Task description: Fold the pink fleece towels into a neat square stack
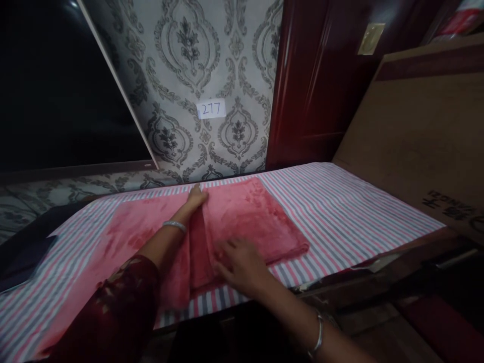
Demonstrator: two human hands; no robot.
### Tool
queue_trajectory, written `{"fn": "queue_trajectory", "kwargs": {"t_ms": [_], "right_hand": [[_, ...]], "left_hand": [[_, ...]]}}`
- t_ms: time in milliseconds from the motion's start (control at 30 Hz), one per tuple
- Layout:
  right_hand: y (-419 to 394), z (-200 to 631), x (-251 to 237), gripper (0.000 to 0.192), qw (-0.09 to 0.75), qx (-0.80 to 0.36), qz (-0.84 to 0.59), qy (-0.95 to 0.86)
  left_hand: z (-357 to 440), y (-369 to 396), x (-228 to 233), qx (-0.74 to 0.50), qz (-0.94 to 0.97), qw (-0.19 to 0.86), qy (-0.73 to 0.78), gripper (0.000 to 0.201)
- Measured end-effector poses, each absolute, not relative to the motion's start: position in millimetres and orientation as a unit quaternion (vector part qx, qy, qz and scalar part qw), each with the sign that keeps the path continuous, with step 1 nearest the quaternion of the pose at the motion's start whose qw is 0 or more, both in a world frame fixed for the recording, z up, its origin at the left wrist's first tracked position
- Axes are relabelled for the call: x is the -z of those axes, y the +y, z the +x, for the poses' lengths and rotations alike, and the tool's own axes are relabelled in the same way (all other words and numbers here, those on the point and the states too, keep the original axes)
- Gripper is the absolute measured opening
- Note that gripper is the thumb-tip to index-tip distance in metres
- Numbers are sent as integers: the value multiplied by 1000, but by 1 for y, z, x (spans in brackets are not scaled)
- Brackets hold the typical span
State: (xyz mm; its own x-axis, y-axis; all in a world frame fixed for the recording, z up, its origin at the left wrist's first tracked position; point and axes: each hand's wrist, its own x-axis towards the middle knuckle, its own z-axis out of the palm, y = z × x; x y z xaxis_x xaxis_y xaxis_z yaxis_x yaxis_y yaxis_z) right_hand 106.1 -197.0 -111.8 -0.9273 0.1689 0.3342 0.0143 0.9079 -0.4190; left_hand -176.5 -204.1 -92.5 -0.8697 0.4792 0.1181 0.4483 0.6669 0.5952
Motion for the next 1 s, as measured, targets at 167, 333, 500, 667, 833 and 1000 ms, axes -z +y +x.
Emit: {"fn": "queue_trajectory", "kwargs": {"t_ms": [167,333,500,667,833,1000], "right_hand": [[-99,77,91,57,182,-85,-195,-960],[-28,15,81,65,76,-50,-291,-952],[-8,-37,103,64,71,-54,-263,-961],[7,-45,146,69,76,-80,-269,-957],[17,-42,158,71,97,-104,-269,-953],[16,-43,157,72,91,-112,-262,-954]], "left_hand": [[-132,-184,88,-150,405,-51,900,77],[-121,-167,101,-61,411,-58,908,81],[-139,-160,120,-28,389,-37,920,84],[-144,-159,135,-33,408,-48,911,82],[-144,-159,137,-45,417,-30,907,83],[-140,-159,135,-44,407,-24,912,83]]}}
